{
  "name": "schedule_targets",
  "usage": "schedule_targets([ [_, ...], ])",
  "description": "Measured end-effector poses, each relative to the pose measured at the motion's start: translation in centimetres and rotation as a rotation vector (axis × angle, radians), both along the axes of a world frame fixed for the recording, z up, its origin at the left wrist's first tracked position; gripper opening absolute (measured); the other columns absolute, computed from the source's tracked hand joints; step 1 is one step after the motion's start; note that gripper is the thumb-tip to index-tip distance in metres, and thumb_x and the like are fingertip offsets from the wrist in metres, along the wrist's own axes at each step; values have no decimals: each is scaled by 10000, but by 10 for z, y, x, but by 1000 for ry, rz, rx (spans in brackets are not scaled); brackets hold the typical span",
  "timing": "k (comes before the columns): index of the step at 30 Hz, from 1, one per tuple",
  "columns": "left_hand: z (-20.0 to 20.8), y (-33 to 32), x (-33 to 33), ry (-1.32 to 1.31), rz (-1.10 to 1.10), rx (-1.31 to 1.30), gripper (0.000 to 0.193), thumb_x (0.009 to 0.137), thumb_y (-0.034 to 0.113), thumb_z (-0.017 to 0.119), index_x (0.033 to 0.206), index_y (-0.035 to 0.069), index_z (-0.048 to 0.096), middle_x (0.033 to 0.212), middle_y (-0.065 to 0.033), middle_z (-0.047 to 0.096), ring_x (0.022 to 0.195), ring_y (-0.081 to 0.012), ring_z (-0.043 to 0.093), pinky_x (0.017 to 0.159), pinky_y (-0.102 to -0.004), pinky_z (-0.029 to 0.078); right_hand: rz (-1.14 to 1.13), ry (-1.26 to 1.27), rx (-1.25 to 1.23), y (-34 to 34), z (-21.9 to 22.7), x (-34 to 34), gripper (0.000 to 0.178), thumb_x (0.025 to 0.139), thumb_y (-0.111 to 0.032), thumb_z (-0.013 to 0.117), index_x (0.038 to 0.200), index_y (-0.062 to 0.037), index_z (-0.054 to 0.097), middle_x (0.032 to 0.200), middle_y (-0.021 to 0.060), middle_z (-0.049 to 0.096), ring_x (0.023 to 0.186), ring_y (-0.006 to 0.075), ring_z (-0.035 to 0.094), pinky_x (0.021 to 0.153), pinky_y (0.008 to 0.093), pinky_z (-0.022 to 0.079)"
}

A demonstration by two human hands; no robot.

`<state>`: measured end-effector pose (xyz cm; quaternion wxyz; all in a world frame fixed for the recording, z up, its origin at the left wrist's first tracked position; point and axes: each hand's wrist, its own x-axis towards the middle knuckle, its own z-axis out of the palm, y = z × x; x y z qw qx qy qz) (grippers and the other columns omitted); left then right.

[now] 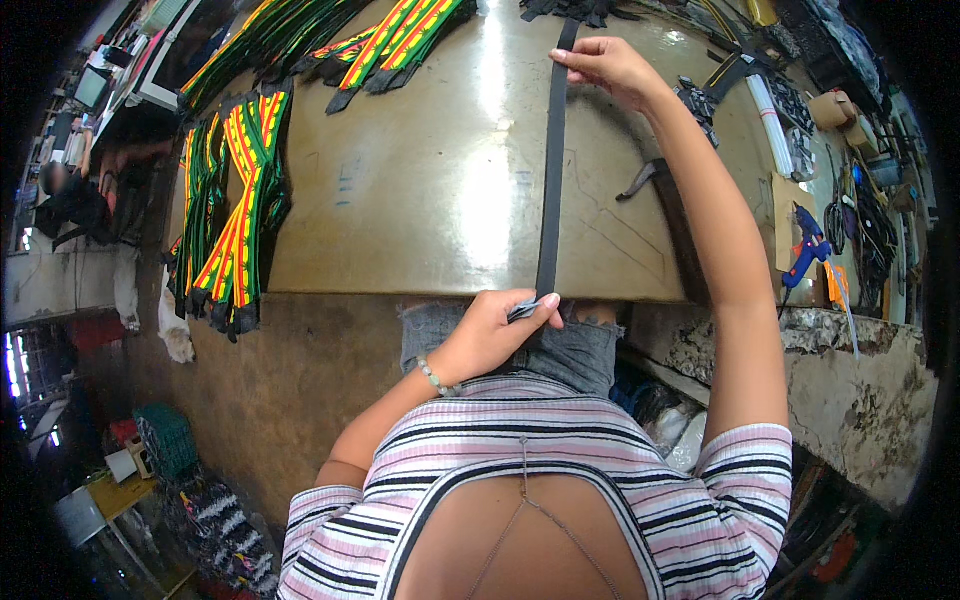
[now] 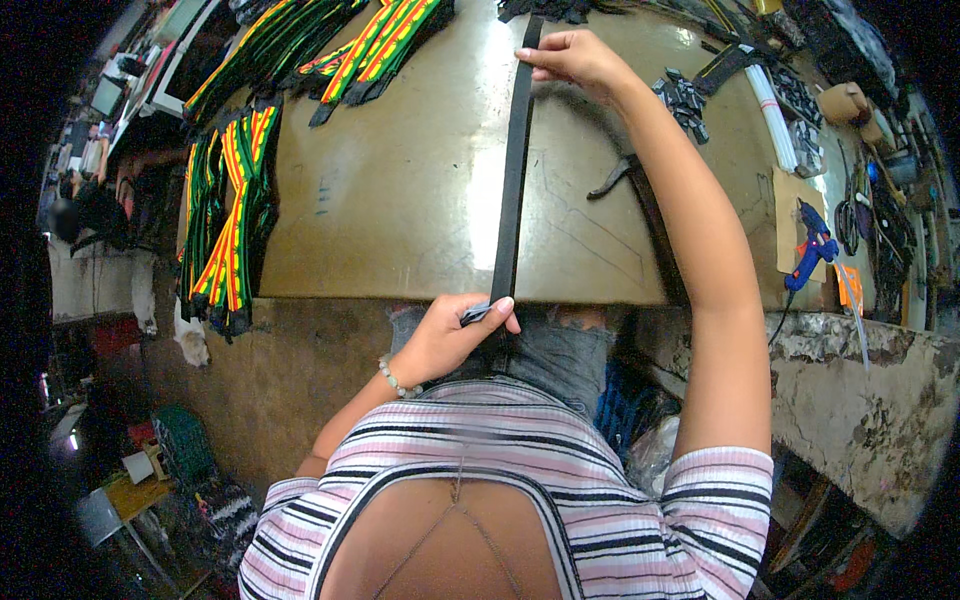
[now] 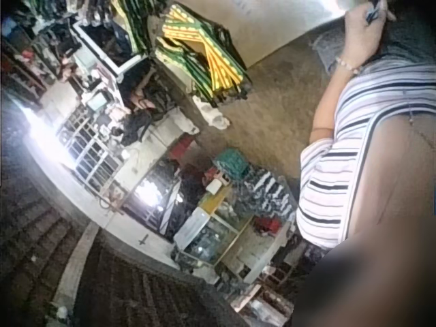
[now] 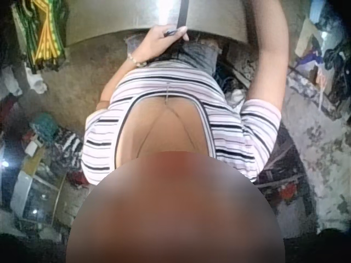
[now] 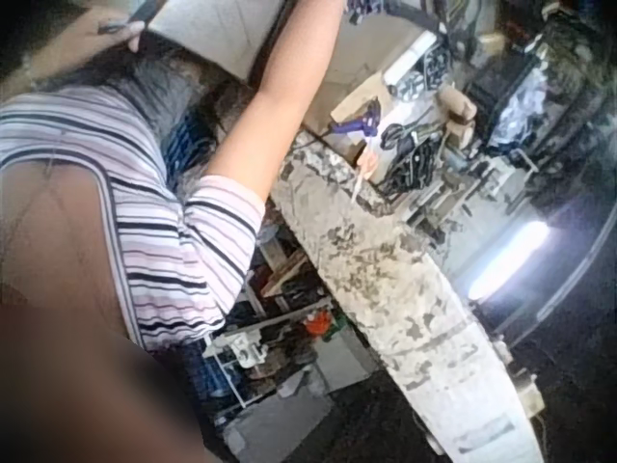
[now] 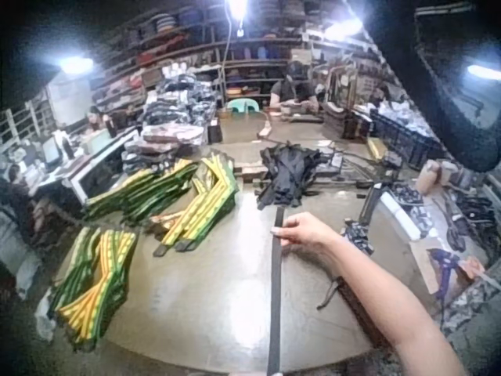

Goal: The person assembles a strap by applying hot glue to a black webbing strip, attaching a colorful patterned strap, and securing small metal buckles. They repeat this process for multiple strap sections, using a glue gun and hammer to fasten components.

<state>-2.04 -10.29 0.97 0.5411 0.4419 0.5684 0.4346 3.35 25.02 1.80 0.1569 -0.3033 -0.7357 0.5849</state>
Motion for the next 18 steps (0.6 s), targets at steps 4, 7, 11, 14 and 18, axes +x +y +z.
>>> schedule_targets([
  [4, -8, -1, -1, -29, 40, -141, 411, 1031, 362, 534, 863, 26, 700, 618, 53, 476, 583, -58, 426, 551, -239, 379, 26, -129, 479, 22, -17, -20, 386, 856, -379, 772, 811, -5, 689, 702, -17, 573, 642, 84, 506, 589, 254, 432],
  [7, -13, -3, -4, -209, 45, -275, 414, 1031, 381, 528, 870, 44, 707, 590, 64, 413, 548, -45, 365, 506, -235, 317, 127, -114, 598, 31, -30, -31, 424, 847, -410, 761, 799, 5, 687, 655, 4, 564, 658, 108, 504, 587, 283, 421],
  [11, -14, -3, -7, -198, -84, -345, 413, 1030, 384, 529, 905, 46, 732, 595, 49, 448, 558, -56, 397, 523, -240, 355, 37, -119, 652, 49, -48, -36, 374, 865, -386, 752, 874, -14, 711, 723, 16, 632, 711, 111, 569, 642, 268, 459],
  [14, -4, -3, -12, -65, -270, -156, 349, 991, 341, 606, 938, 29, 752, 746, -67, 693, 648, -113, 581, 645, -283, 498, -15, -162, 692, 64, -58, -40, 360, 883, -371, 739, 995, -29, 728, 803, 24, 671, 783, 117, 615, 690, 272, 485],
  [18, 19, -7, -31, 81, -167, 77, 118, 910, 158, 714, 929, 50, 758, 874, -85, 755, 807, -139, 709, 744, -301, 550, -109, -19, 305, 64, -49, -40, 599, 907, -305, 725, 1362, 18, 507, 926, 105, 637, 662, 160, 630, 557, 308, 532],
])
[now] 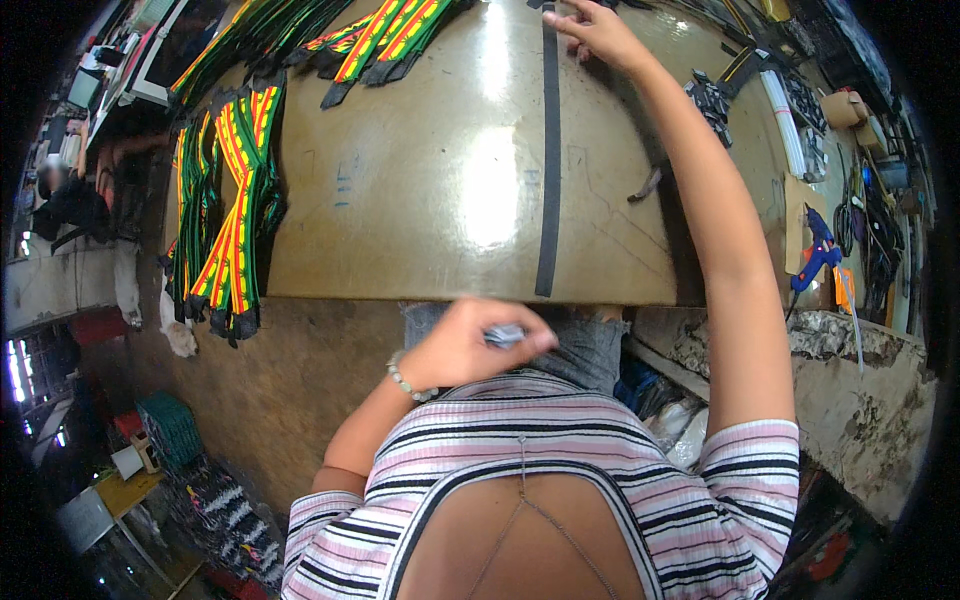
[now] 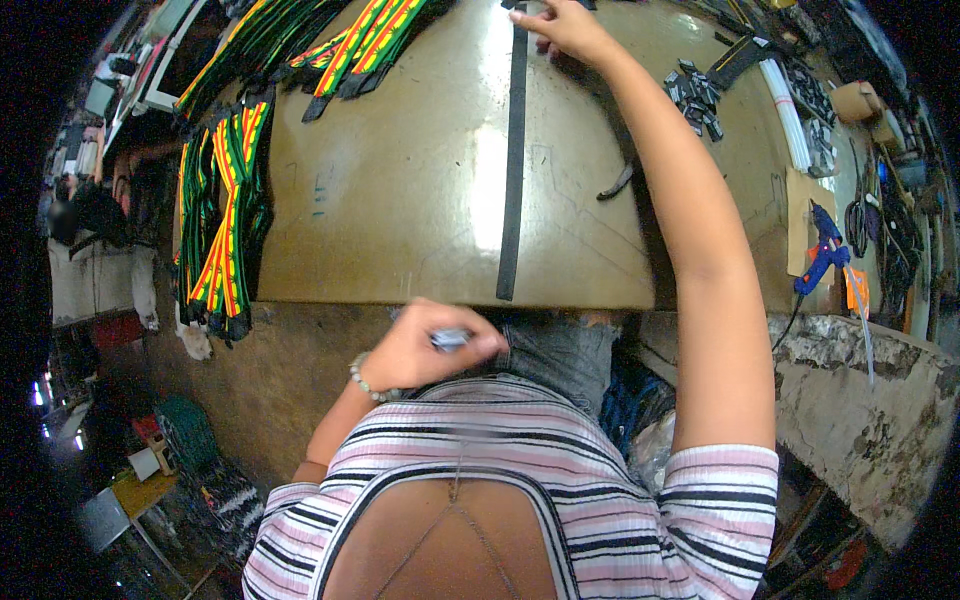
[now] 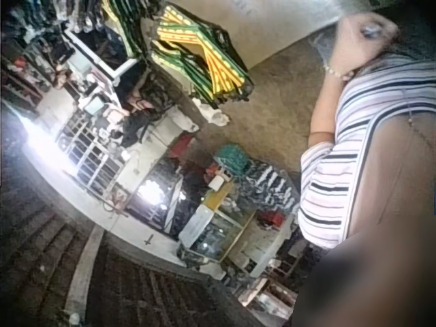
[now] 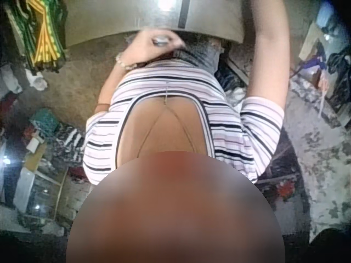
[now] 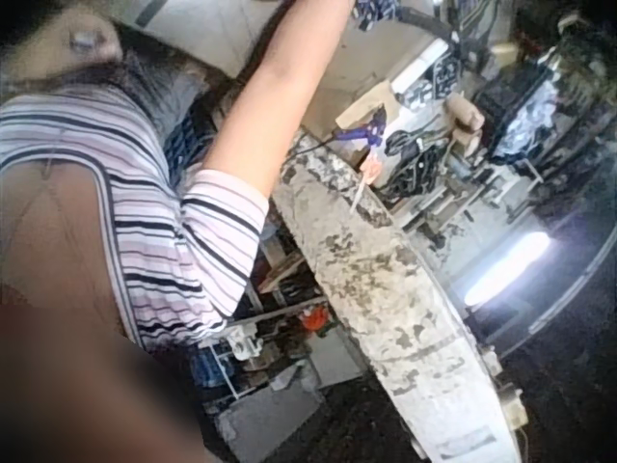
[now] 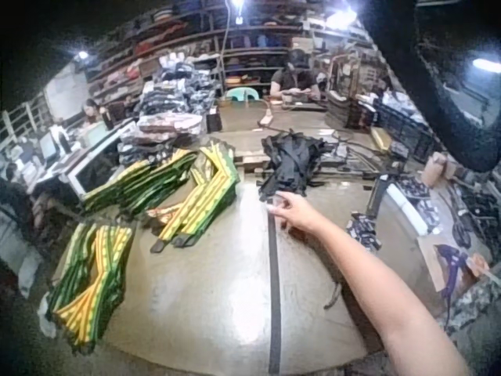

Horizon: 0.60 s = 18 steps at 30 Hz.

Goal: The person assembles a strap by applying hot glue to a black webbing strip, attaching a colorful patterned strap, and securing small metal buckles. They repeat this process for multiple strap sections, using a glue gun and hammer to fasten components.

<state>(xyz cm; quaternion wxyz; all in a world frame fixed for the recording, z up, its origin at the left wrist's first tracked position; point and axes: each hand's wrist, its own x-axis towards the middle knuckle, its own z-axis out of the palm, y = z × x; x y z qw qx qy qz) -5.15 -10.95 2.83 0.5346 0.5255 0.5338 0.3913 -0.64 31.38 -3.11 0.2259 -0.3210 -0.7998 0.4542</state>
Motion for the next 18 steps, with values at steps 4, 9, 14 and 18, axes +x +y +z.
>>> schedule_targets([
  [4, -2, 14, -7, 610, 199, 374, 260, 826, 243, 778, 1054, 130, 726, 775, -67, 684, 653, -240, 658, 591, -318, 525, -65, 23, -203, -45, 48, 48, 847, 905, -316, 728, 1549, -61, 240, 1064, 137, 608, 707, 173, 631, 614, 320, 580],
  [9, -23, 20, 0, 826, 124, 527, 322, 796, 343, 773, 1076, 188, 731, 671, -22, 524, 584, -200, 563, 522, -337, 458, -392, 149, 159, -155, 86, 202, 246, 960, -245, 667, 1000, -2, 669, 900, 32, 643, 773, 91, 574, 694, 227, 447],
  [14, -35, 15, 2, 887, 175, 611, 319, 785, 343, 782, 1074, 215, 737, 640, -7, 482, 550, -180, 518, 503, -324, 432, -1359, 170, 191, -195, 39, 368, 458, 889, -435, 739, 923, 16, 671, 740, -17, 517, 704, 98, 446, 660, 259, 394],
  [18, -38, 14, 1, 878, 164, 622, 318, 773, 341, 790, 1063, 220, 742, 627, -6, 477, 549, -174, 515, 497, -324, 423, -1250, 62, 552, -149, -3, 443, 646, 743, -418, 876, 1073, 63, 598, 897, 99, 571, 819, 184, 544, 755, 319, 464],
])
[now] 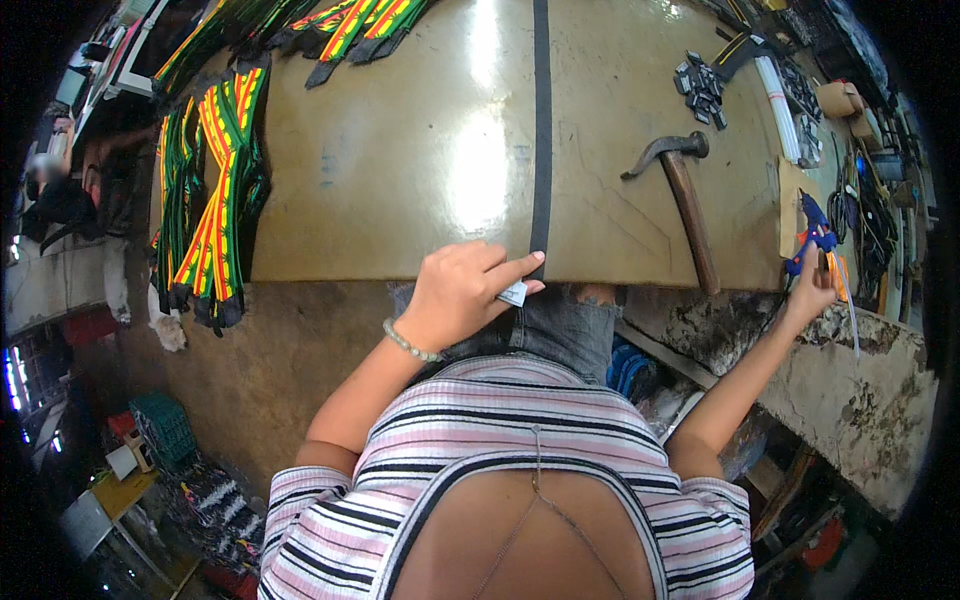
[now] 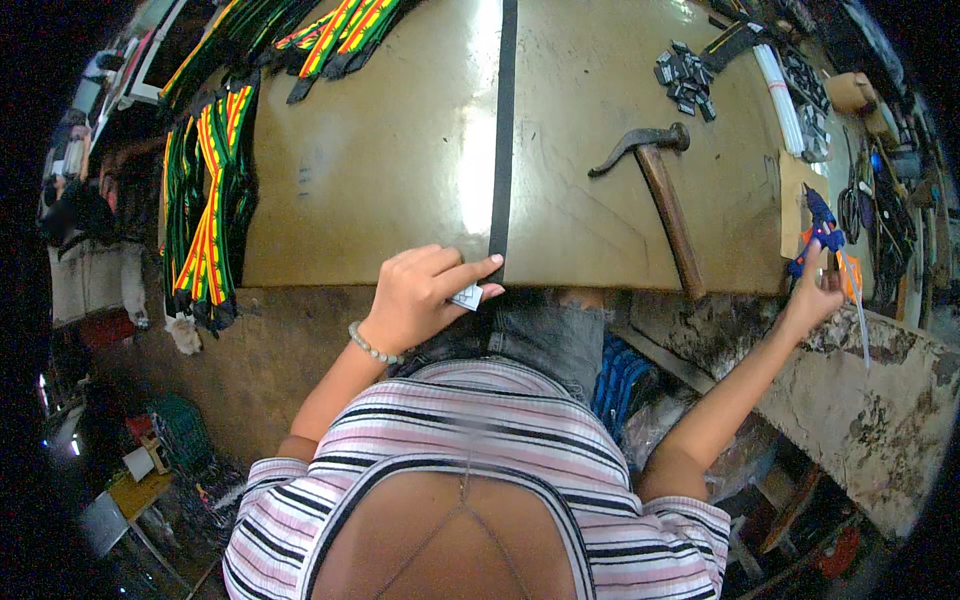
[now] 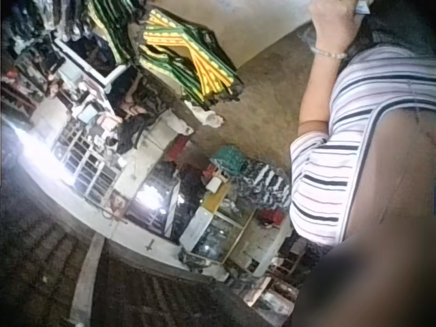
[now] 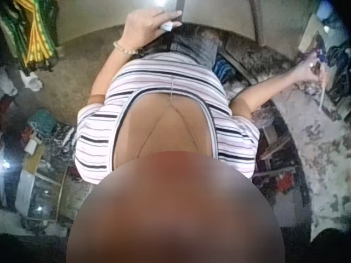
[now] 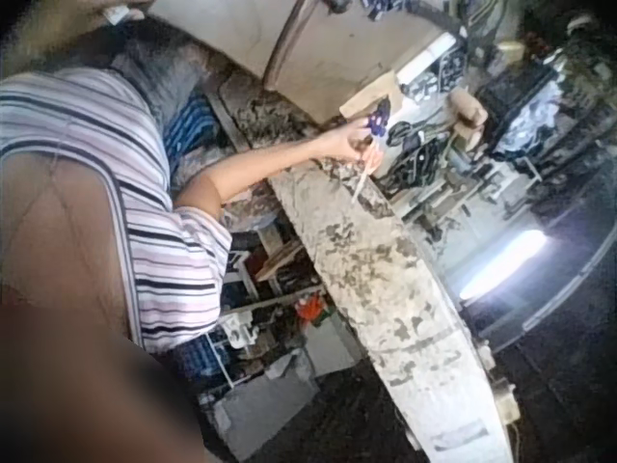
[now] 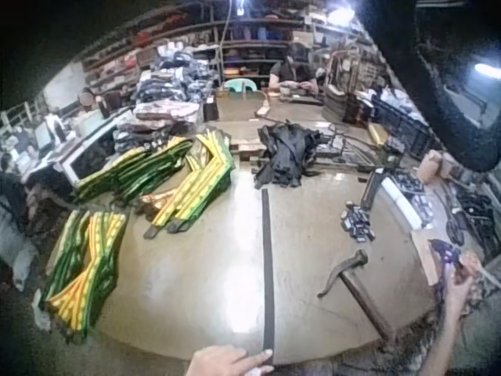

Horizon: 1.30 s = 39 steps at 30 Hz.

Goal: The person assembles a strap by applying hot glue to a black webbing strip, attaching a colorful patterned strap, and securing small metal buckles. They repeat this process for multiple strap sections, using a glue gun and hammer to fasten components.

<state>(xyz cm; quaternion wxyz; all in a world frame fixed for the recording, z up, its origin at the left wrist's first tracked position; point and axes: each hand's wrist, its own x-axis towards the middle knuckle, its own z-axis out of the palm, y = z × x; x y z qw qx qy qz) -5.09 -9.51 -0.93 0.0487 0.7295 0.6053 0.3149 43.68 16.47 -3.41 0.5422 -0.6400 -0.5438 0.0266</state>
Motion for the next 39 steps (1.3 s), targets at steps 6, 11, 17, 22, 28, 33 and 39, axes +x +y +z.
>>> schedule_targets([
  [6, -2, 1, -1, -69, 5, 7, 303, 763, 350, 791, 1032, 215, 749, 626, -4, 488, 555, -176, 519, 498, -327, 419, 59, -53, -327, 33, 40, -38, 356, 914, -346, 722, 989, -9, 633, 694, 12, 646, 511, 71, 555, 451, 225, 415],
  [11, -3, 1, -2, -70, 7, 16, 293, 763, 355, 789, 1015, 211, 751, 631, -3, 491, 563, -180, 525, 501, -326, 420, 719, 243, -289, -25, 97, -156, 341, 930, -251, 706, 1176, -52, 579, 871, 77, 706, 603, 104, 604, 512, 240, 473],
  [17, -4, 0, -2, -67, 19, 15, 298, 762, 371, 780, 1010, 207, 753, 626, -5, 480, 565, -181, 524, 501, -329, 421, 1175, -166, -482, -55, 90, -261, 430, 869, -192, 769, 1192, -39, 530, 981, 63, 676, 848, 120, 641, 776, 260, 514],
  [22, -5, -2, -4, -69, 13, 8, 302, 757, 384, 775, 1003, 210, 757, 622, -3, 468, 568, -176, 521, 500, -325, 418, 1222, -270, -479, -44, 81, -286, 428, 872, -228, 761, 1172, -32, 529, 972, 110, 696, 849, 161, 669, 788, 291, 522],
  [28, -7, -1, -4, -75, 6, 1, 298, 754, 381, 775, 1001, 214, 759, 626, 5, 474, 570, -169, 521, 499, -321, 413, 1236, -314, -470, -35, 73, -290, 452, 871, -285, 757, 1164, -31, 525, 979, 123, 692, 857, 194, 666, 789, 322, 516],
  [33, -4, -2, -4, -79, 9, -18, 277, 767, 363, 768, 992, 202, 756, 636, 6, 487, 583, -169, 533, 513, -318, 425, 1281, -353, -498, -32, 70, -291, 459, 868, -290, 757, 1162, -28, 520, 973, 136, 689, 852, 206, 667, 790, 326, 514],
  [39, -2, 0, -3, -100, 6, 3, 292, 756, 366, 779, 998, 205, 757, 633, 1, 484, 573, -173, 527, 505, -323, 415, 1285, -423, -431, -19, 71, -302, 434, 880, -293, 741, 1140, -19, 530, 918, 135, 689, 831, 215, 671, 785, 334, 516],
])
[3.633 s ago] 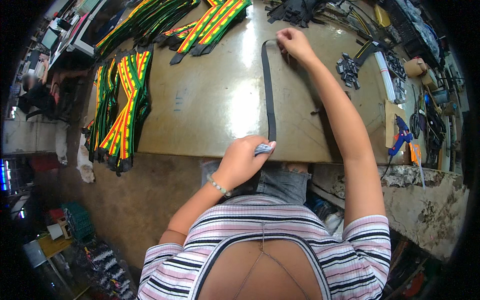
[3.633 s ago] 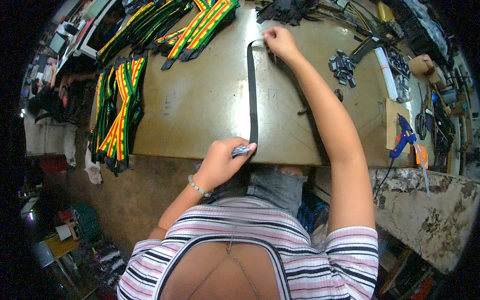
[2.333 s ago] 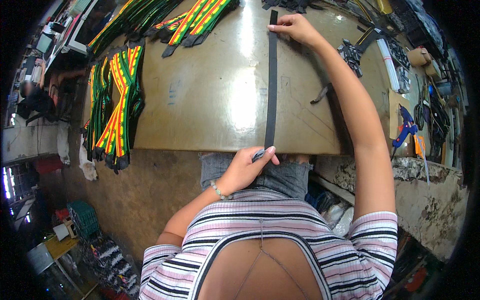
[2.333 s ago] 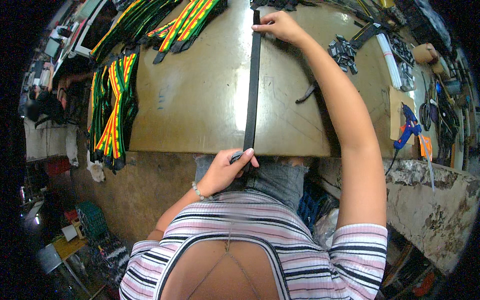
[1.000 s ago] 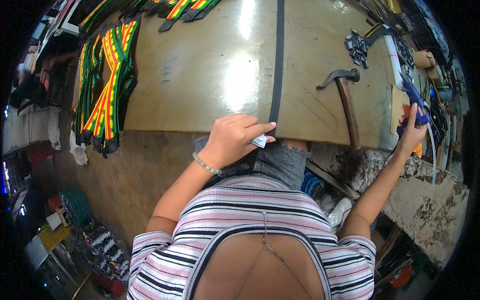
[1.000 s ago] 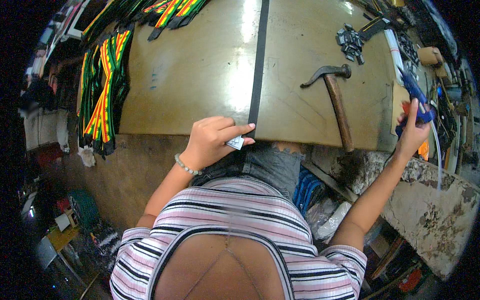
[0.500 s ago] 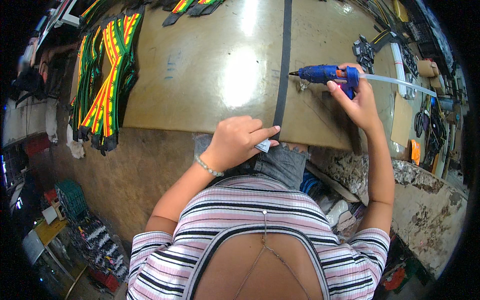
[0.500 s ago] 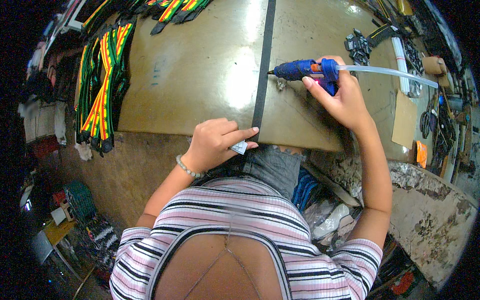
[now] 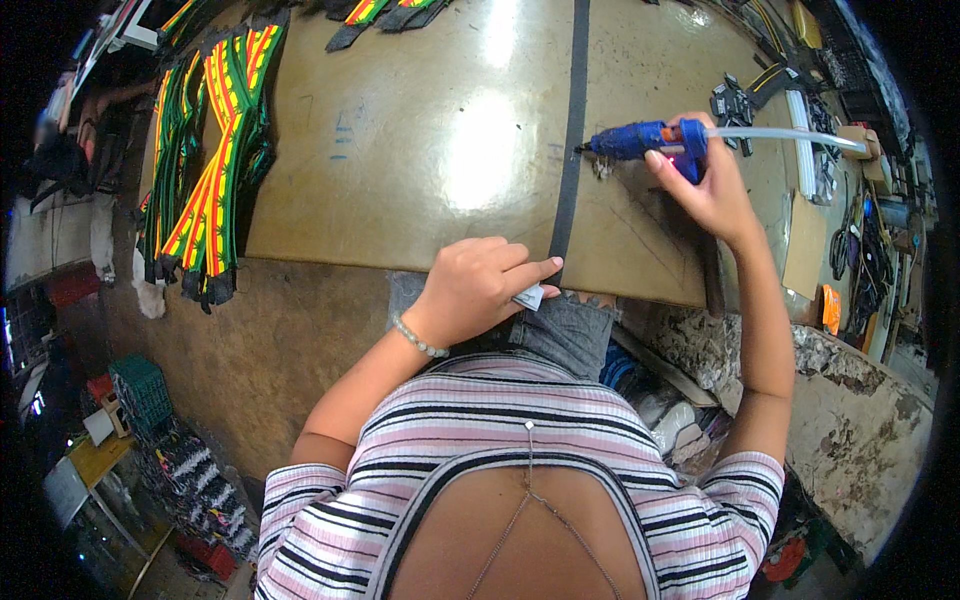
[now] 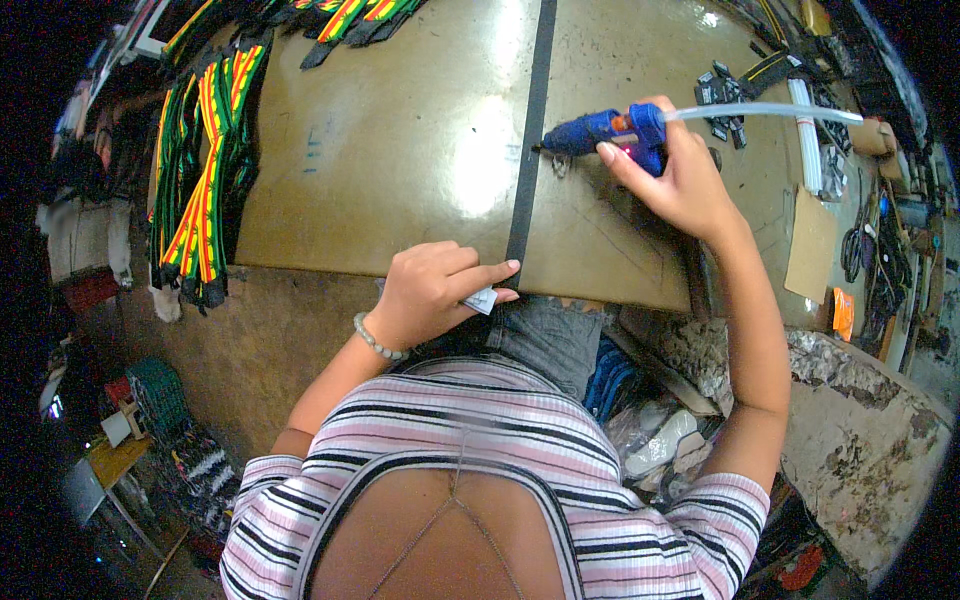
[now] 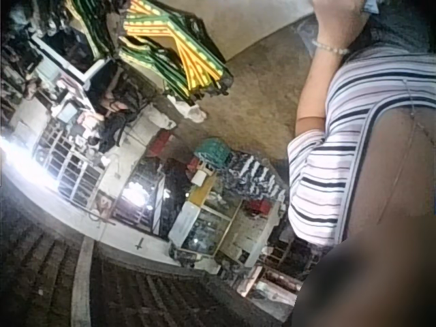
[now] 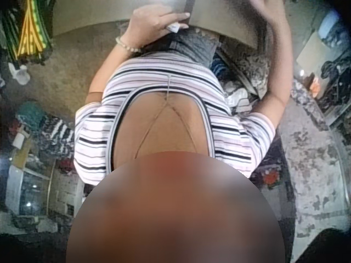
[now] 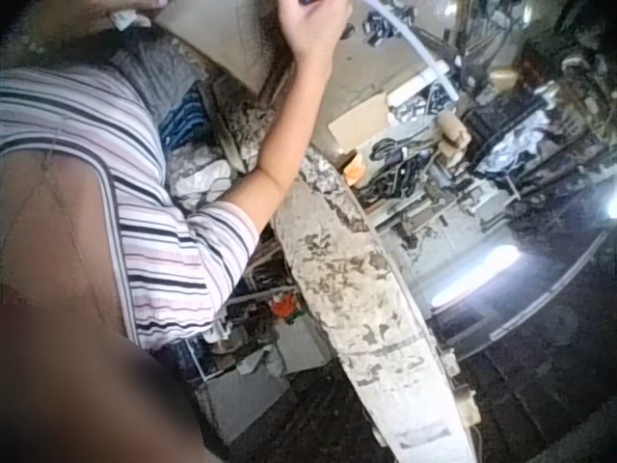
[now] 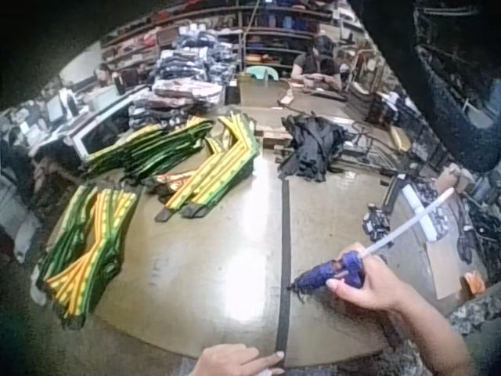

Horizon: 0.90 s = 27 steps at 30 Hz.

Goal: The person assembles a strap by applying hot glue to a black webbing strip, attaching a colorful patterned strap, and securing small metal buckles. They repeat this process for multiple strap sections, using a glue gun and hammer to fasten components.

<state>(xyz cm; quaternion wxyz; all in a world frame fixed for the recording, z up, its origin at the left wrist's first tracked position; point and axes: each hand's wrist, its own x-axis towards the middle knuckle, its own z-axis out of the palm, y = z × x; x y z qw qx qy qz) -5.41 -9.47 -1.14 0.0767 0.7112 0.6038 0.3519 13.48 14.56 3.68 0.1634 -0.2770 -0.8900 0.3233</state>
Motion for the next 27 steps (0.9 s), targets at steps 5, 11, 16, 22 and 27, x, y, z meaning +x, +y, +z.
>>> schedule_targets([
  [5, -4, -3, 0, 1, 1, -20, 275, 766, 362, 774, 986, 199, 756, 638, -2, 493, 578, -178, 534, 507, -323, 419, 65, -31, 120, 18, 10, -11, 405, 872, -258, 743, 1132, -19, 545, 914, 142, 685, 808, 228, 674, 755, 336, 517],
  [11, 6, 1, -1, -12, -14, -7, 307, 773, 366, 768, 1024, 191, 738, 640, -15, 501, 582, -196, 545, 521, -341, 436, 177, 74, 660, -5, 28, 3, 422, 845, -119, 744, 1216, -27, 566, 1014, 160, 683, 872, 315, 687, 798, 361, 538],
  [16, 24, 4, -14, -204, -54, -105, 444, 765, 368, 803, 1136, 142, 712, 776, -47, 658, 684, -211, 650, 611, -324, 512, -911, 170, 593, 36, 23, 127, 425, 999, -363, 590, 1212, 3, 552, 1047, 123, 661, 922, 234, 631, 860, 346, 479],
  [22, 43, 79, -90, -256, 341, 120, 157, 870, 188, 745, 957, 58, 749, 880, -127, 736, 807, -213, 722, 724, -341, 556, -1387, -89, 430, 81, -72, 301, 604, 981, -526, 525, 1107, 56, 626, 907, 207, 694, 815, 407, 637, 794, 450, 487],
  [27, 36, 203, -163, 164, 656, 187, 434, 827, 448, 735, 1063, 85, 711, 994, -142, 660, 852, -342, 663, 743, -422, 536, -1306, -621, 126, 7, -27, 287, 761, 940, -672, 444, 983, 54, 668, 876, 240, 688, 791, 500, 581, 773, 510, 462],
])
